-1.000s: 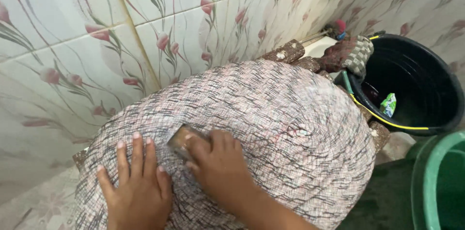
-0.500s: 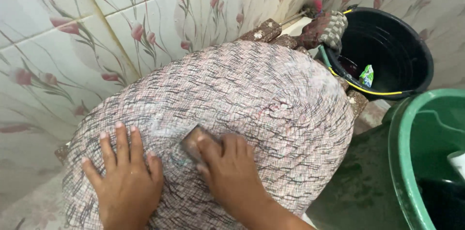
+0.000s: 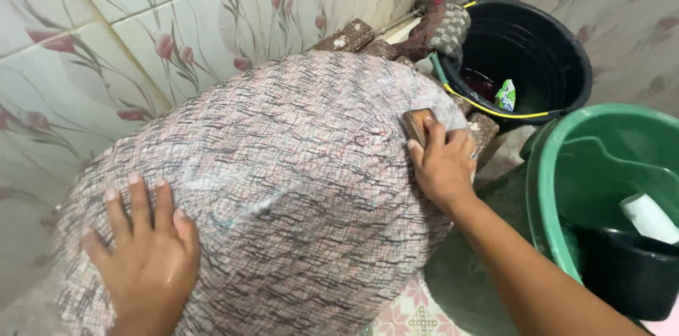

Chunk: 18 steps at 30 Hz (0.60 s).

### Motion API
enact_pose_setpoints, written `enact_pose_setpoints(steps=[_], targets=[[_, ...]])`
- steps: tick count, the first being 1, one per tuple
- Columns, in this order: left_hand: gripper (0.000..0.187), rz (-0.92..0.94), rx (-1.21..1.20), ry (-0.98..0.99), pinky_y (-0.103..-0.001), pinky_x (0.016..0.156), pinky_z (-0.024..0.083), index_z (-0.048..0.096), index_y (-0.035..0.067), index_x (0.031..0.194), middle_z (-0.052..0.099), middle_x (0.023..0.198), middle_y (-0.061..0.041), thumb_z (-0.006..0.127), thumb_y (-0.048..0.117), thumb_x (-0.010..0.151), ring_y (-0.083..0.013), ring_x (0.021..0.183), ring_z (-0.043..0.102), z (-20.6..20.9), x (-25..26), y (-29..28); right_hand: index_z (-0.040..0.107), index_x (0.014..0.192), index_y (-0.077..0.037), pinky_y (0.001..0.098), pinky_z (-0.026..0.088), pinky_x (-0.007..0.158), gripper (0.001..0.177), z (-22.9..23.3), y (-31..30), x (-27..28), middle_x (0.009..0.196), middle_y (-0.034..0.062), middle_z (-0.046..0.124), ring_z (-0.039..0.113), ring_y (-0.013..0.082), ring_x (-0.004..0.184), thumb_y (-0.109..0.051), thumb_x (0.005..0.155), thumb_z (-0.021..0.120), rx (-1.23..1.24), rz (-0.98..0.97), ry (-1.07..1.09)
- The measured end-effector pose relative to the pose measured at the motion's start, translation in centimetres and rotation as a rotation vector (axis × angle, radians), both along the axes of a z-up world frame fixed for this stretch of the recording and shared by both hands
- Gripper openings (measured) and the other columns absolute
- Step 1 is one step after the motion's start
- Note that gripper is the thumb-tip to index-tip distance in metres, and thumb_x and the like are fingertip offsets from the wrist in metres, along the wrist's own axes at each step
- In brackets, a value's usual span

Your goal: Washing a patterned rug by hand using a brush, soap, and water from a bucket.

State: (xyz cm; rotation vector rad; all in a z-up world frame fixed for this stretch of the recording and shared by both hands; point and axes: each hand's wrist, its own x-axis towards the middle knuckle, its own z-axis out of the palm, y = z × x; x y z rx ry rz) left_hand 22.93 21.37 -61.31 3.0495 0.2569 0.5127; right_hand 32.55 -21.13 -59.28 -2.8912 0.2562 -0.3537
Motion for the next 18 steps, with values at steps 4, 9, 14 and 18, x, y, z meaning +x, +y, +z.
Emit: enact_pose_setpoints(steps=[4, 9, 14, 18], targets=[[0.06, 0.109, -0.074, 0.06, -0.071, 0.119, 0.013, 0.041, 0.009, 0.158, 0.028, 0.174, -0.01, 0.034, 0.036, 0.105, -0.0373, 0.16, 0.022, -0.5, 0.4, -4.5, 0.043, 0.148, -0.018, 0.0651, 0.038, 0.098, 0.061, 0.7, -0.1, -0.1, 0.134, 0.0253, 0.043, 0.042, 0.0475, 0.122, -0.048, 0.097, 0.058, 0.025, 0.012, 0.036], [0.076, -0.269, -0.357, 0.156, -0.074, 0.108, 0.013, 0.024, 0.008, 0.158, 0.016, 0.166, -0.015, 0.036, 0.054, 0.099, -0.0417, 0.15, 0.015, 3.4, 1.6, -21.4, 0.057, 0.147, -0.012, 0.07, 0.024, 0.114, 0.04, -4.3, -6.3, 1.8, 0.137, 0.0291, 0.047, 0.033, 0.0515, 0.129, -0.033, 0.114, 0.054, 0.281, 0.343, -0.093], [0.081, -0.422, -0.374, 0.053, -0.076, 0.106, 0.02, 0.027, 0.005, 0.156, 0.019, 0.166, -0.017, 0.051, 0.053, 0.095, -0.0434, 0.149, 0.02, 6.4, 3.1, -33.1, 0.064, 0.127, -0.01, 0.0448, 0.047, 0.101, 0.029, 3.1, -13.6, -3.9, 0.115, 0.0219, 0.064, 0.058, 0.0375, 0.113, -0.031, 0.109, 0.053, 0.336, 0.063, -0.3], [0.085, -0.653, -0.323, -0.198, -0.074, 0.114, 0.021, 0.034, 0.005, 0.158, 0.024, 0.166, -0.017, 0.065, 0.046, 0.09, -0.0413, 0.15, 0.027, 9.0, 2.3, -39.4, 0.057, 0.133, -0.009, 0.0457, 0.049, 0.094, 0.037, 0.2, -22.7, -7.6, 0.108, 0.0242, 0.067, 0.063, 0.0391, 0.106, -0.027, 0.101, 0.057, 0.316, -0.267, -0.174]])
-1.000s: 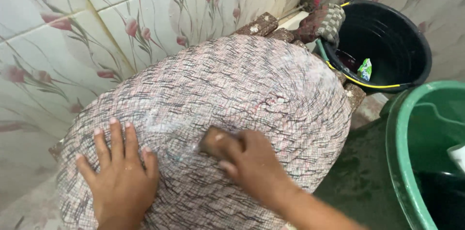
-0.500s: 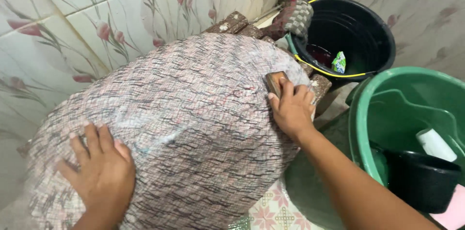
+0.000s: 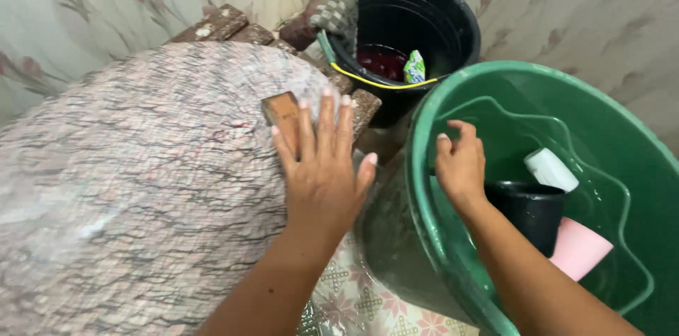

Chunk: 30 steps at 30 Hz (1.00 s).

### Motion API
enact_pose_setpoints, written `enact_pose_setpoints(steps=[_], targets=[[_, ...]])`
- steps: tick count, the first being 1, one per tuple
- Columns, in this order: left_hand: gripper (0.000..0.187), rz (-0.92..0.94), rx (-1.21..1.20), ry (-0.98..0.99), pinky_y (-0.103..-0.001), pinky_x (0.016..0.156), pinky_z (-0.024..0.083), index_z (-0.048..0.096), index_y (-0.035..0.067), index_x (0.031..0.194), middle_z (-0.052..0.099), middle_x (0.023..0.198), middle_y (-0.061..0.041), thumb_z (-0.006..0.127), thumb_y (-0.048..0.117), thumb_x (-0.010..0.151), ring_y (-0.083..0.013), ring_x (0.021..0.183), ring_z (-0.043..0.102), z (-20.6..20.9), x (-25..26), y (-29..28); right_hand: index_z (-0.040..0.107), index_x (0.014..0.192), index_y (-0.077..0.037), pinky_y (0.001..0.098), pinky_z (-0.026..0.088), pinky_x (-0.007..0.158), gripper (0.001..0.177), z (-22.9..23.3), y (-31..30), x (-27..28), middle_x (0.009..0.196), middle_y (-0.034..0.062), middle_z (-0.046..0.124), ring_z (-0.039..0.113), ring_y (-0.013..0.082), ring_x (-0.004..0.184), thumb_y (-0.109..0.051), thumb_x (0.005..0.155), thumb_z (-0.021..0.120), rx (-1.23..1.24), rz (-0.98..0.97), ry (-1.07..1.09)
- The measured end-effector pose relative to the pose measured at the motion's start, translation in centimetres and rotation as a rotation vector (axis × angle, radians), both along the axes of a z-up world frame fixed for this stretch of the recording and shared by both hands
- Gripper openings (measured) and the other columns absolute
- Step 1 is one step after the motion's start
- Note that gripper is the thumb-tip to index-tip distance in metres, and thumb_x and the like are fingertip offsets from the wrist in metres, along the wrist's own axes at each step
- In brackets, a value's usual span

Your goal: Washing a patterned rug by hand using a brush, soap, and water from a bucket.

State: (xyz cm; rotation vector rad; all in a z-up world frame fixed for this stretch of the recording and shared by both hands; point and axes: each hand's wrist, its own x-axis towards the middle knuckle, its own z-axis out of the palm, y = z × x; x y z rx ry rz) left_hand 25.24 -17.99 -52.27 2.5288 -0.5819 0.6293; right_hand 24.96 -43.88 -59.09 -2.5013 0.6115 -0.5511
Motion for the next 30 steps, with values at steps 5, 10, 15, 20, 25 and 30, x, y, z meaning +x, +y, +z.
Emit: enact_pose_setpoints(steps=[5, 10, 15, 20, 25, 30], targets=[[0.087, -0.193, -0.044, 0.091, -0.072, 0.114, 0.019, 0.034, 0.007, 0.157, 0.023, 0.166, -0.014, 0.07, 0.043, 0.086, -0.0406, 0.15, 0.026, -1.7, -1.8, -9.0, 0.024, 0.159, -0.016, 0.0506, 0.047, 0.1, 0.074, -5.0, -8.5, -3.7, 0.118, 0.0312, 0.067, 0.064, 0.0474, 0.112, -0.039, 0.097, 0.056, 0.156, -0.259, 0.418], [0.092, -0.192, 0.033, 0.257, -0.074, 0.111, 0.019, 0.031, 0.01, 0.157, 0.019, 0.166, -0.011, 0.072, 0.036, 0.079, -0.0412, 0.151, 0.024, -5.1, -2.0, -15.5, 0.004, 0.167, -0.015, 0.0522, 0.047, 0.103, 0.096, -7.1, -13.9, -5.1, 0.128, 0.0281, 0.066, 0.063, 0.0454, 0.118, -0.061, 0.095, 0.048, 0.092, -0.405, 0.811], [0.086, 0.048, 0.131, 0.439, -0.061, 0.102, 0.042, 0.032, 0.014, 0.157, 0.019, 0.168, -0.004, 0.067, 0.01, 0.079, -0.0424, 0.144, 0.032, -5.9, -1.9, -18.5, 0.059, 0.131, -0.01, 0.0526, 0.05, 0.1, 0.065, -7.0, -15.1, -7.2, 0.126, 0.0248, 0.067, 0.064, 0.0443, 0.12, -0.065, 0.101, 0.039, -0.067, -0.344, 0.874], [0.083, 0.094, 0.155, 0.4, -0.054, 0.095, 0.051, 0.035, 0.016, 0.155, 0.023, 0.165, -0.002, 0.065, 0.009, 0.078, -0.0412, 0.139, 0.04, -5.7, -1.8, -19.0, 0.058, 0.122, -0.015, 0.0525, 0.052, 0.095, 0.045, -4.1, -14.7, -9.2, 0.113, 0.0222, 0.072, 0.064, 0.0427, 0.114, -0.053, 0.105, 0.041, -0.216, -0.139, 0.852], [0.077, 0.089, 0.181, 0.391, -0.05, 0.091, 0.053, 0.037, 0.014, 0.153, 0.025, 0.165, -0.003, 0.064, 0.009, 0.082, -0.0419, 0.134, 0.047, -5.7, -1.9, -19.1, 0.052, 0.113, -0.005, 0.0528, 0.051, 0.084, 0.029, -10.3, -17.9, -9.6, 0.111, 0.0265, 0.063, 0.062, 0.0457, 0.102, -0.027, 0.097, 0.06, -0.247, -0.111, 0.356], [0.075, 0.083, 0.146, 0.371, -0.047, 0.088, 0.056, 0.038, 0.013, 0.152, 0.027, 0.164, -0.005, 0.063, 0.008, 0.082, -0.0406, 0.132, 0.05, -5.8, -1.9, -18.9, 0.026, 0.134, -0.002, 0.0458, 0.053, 0.09, 0.086, -16.8, -18.9, -6.1, 0.107, 0.0236, 0.065, 0.066, 0.0408, 0.101, -0.032, 0.073, 0.08, 0.639, -0.561, -0.048]])
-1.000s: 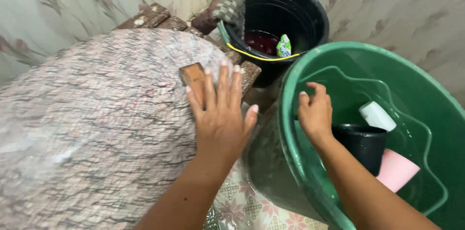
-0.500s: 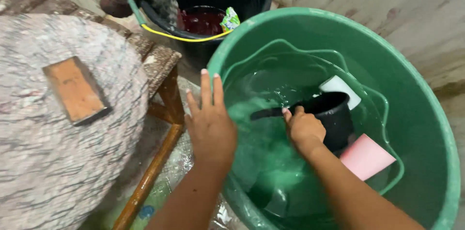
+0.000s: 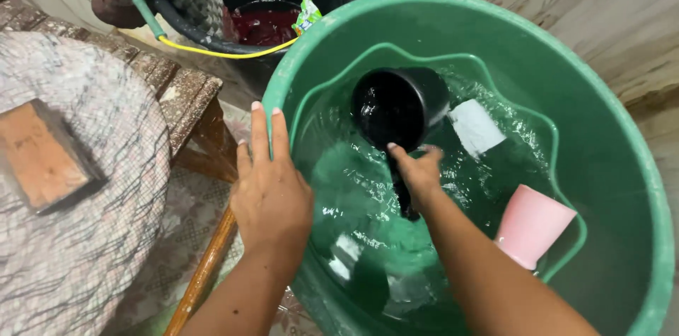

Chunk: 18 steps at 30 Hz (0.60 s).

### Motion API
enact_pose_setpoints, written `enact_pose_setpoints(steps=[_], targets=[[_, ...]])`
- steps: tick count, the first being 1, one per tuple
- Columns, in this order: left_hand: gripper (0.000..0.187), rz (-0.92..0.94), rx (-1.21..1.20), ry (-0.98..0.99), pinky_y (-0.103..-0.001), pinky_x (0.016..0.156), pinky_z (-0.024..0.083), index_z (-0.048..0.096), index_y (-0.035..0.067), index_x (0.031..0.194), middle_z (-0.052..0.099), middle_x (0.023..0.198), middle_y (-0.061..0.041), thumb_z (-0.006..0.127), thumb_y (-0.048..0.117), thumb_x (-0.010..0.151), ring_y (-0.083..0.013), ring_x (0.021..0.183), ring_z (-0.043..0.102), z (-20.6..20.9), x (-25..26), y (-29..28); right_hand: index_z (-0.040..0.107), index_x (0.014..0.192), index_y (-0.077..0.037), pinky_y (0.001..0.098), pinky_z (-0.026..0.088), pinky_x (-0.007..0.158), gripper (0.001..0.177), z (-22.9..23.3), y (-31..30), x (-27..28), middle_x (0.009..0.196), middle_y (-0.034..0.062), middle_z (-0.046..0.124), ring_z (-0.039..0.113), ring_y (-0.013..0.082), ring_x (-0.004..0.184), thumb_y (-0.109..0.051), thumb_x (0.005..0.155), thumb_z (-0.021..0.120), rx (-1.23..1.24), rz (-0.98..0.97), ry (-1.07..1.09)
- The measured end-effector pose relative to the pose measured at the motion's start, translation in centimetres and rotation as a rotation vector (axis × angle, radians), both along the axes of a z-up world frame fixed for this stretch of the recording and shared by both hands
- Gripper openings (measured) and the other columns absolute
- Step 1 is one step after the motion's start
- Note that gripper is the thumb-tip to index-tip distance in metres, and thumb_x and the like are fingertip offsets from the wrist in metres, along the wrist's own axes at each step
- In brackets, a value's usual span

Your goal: Washing a patterned rug by hand using a brush, soap, and water from a bucket.

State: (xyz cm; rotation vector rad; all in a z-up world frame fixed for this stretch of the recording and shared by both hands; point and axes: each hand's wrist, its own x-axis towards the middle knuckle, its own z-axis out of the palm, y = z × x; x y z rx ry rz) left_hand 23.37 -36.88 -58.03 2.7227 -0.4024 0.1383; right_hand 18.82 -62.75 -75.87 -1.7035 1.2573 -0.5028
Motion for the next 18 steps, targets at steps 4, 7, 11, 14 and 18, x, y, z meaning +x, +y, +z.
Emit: enact_pose_setpoints(steps=[4, 7, 11, 14, 18], targets=[[0.073, 0.006, -0.013, -0.027, -0.046, 0.087, 0.056, 0.04, 0.013, 0.152, 0.029, 0.164, -0.005, 0.063, 0.009, 0.082, -0.0402, 0.132, 0.05, -0.3, 0.0, 0.1, 0.059, 0.131, 0.005, 0.0468, 0.051, 0.099, 0.066, -5.3, 0.8, -0.4, 0.121, 0.0246, 0.07, 0.068, 0.0395, 0.111, -0.046, 0.09, 0.067, 0.273, 0.227, 0.32], [0.073, 0.012, -0.02, -0.028, -0.047, 0.087, 0.055, 0.04, 0.014, 0.152, 0.029, 0.164, -0.004, 0.063, 0.009, 0.082, -0.0384, 0.134, 0.048, -0.6, 0.2, -0.1, 0.044, 0.142, -0.003, 0.052, 0.046, 0.1, 0.067, -6.2, 3.7, -2.7, 0.125, 0.0341, 0.062, 0.059, 0.0507, 0.117, -0.04, 0.089, 0.061, -0.066, 0.302, 0.573], [0.074, 0.051, -0.03, -0.072, -0.055, 0.1, 0.042, 0.044, 0.015, 0.151, 0.034, 0.164, -0.004, 0.065, 0.013, 0.08, -0.0349, 0.138, 0.043, -1.1, 0.0, 0.0, 0.068, 0.091, -0.001, 0.0417, 0.049, 0.07, 0.042, -7.9, 6.0, -4.5, 0.081, 0.0151, 0.07, 0.062, 0.0288, 0.073, -0.041, 0.097, 0.056, 0.428, 0.387, 0.483], [0.066, 0.064, -0.046, -0.16, -0.06, 0.108, 0.034, 0.048, 0.011, 0.147, 0.039, 0.16, -0.006, 0.064, 0.016, 0.083, -0.0341, 0.141, 0.041, -1.3, -0.2, 0.2, 0.063, 0.085, 0.001, 0.0314, 0.042, 0.046, 0.04, -5.8, 6.0, -3.3, 0.059, 0.0054, 0.058, 0.048, 0.0166, 0.046, -0.036, 0.099, 0.056, 1.014, 0.212, 0.217], [0.059, 0.04, -0.078, -0.249, -0.063, 0.114, 0.027, 0.053, 0.007, 0.143, 0.046, 0.156, -0.007, 0.062, 0.018, 0.086, -0.0337, 0.143, 0.04, -2.0, -1.3, 1.6, 0.061, 0.085, -0.002, 0.0223, 0.039, 0.039, 0.038, 0.9, 7.0, -3.3, 0.053, -0.004, 0.047, 0.042, 0.008, 0.04, -0.037, 0.1, 0.057, 1.448, -0.072, 0.072]])
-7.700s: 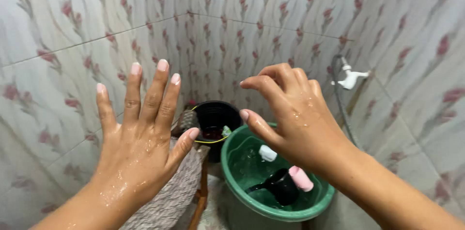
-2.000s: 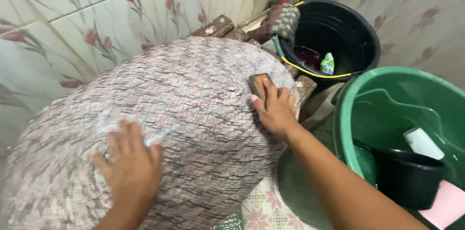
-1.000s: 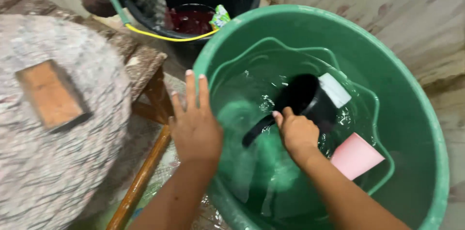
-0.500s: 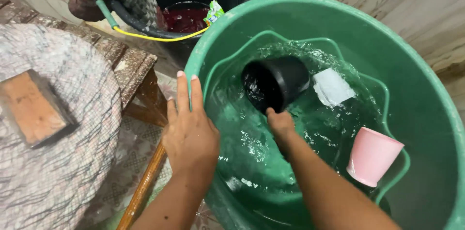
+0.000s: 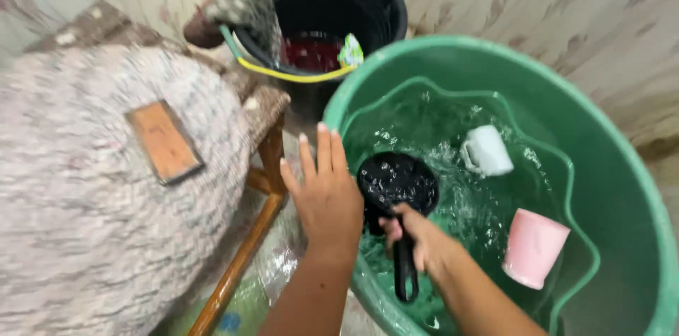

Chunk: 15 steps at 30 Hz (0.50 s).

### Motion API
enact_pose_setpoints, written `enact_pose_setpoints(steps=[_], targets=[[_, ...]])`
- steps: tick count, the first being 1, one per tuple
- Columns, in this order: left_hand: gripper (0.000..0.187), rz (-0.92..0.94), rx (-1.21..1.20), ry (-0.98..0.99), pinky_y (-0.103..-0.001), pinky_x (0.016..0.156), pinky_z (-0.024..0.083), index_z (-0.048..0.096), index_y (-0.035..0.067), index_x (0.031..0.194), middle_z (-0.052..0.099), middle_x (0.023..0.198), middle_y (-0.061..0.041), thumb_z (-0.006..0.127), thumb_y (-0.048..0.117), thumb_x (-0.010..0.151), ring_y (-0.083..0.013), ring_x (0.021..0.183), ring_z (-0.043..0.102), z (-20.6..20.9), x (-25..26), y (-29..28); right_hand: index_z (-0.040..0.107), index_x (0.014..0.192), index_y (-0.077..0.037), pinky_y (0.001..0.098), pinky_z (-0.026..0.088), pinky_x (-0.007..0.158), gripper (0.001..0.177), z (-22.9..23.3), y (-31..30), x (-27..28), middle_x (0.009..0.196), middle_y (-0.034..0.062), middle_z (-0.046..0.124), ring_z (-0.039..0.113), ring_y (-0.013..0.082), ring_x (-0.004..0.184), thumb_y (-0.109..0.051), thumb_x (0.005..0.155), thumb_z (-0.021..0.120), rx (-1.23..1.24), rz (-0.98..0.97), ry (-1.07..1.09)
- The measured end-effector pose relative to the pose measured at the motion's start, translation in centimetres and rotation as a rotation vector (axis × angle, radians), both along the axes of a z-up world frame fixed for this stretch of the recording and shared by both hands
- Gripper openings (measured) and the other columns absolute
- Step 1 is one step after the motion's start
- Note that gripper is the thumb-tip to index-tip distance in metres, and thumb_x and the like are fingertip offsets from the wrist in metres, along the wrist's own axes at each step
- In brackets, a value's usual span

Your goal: Washing a patterned rug by hand using a brush, soap, and water from a bucket.

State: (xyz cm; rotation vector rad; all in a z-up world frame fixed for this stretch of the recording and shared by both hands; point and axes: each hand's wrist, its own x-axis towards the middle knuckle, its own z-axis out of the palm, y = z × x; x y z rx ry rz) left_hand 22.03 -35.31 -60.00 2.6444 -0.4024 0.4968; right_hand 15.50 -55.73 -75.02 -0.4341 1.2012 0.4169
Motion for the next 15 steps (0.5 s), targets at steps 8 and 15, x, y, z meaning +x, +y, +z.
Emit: enact_pose_setpoints(steps=[8, 15], targets=[[0.055, -0.205, 0.09, -0.148, -0.064, 0.119, 0.019, 0.051, 0.004, 0.145, 0.046, 0.155, -0.011, 0.055, 0.028, 0.096, -0.0344, 0.146, 0.037, 6.5, 1.5, 10.6, 0.055, 0.08, -0.01, 0.0275, 0.031, 0.046, 0.037, 19.6, 7.9, 0.9, 0.053, -0.0073, 0.038, 0.033, 0.0079, 0.042, -0.042, 0.098, 0.049, -0.419, 0.187, -0.338], [0.063, -0.121, 0.113, 0.008, -0.055, 0.118, 0.023, 0.038, 0.005, 0.152, 0.032, 0.162, -0.011, 0.049, 0.03, 0.096, -0.034, 0.149, 0.027, 10.7, 5.8, 19.4, 0.06, 0.082, 0.0, 0.0306, 0.035, 0.049, 0.037, 29.1, 16.7, 6.5, 0.056, 0.001, 0.05, 0.04, 0.0126, 0.046, -0.032, 0.098, 0.056, -0.767, 0.228, -0.541]])
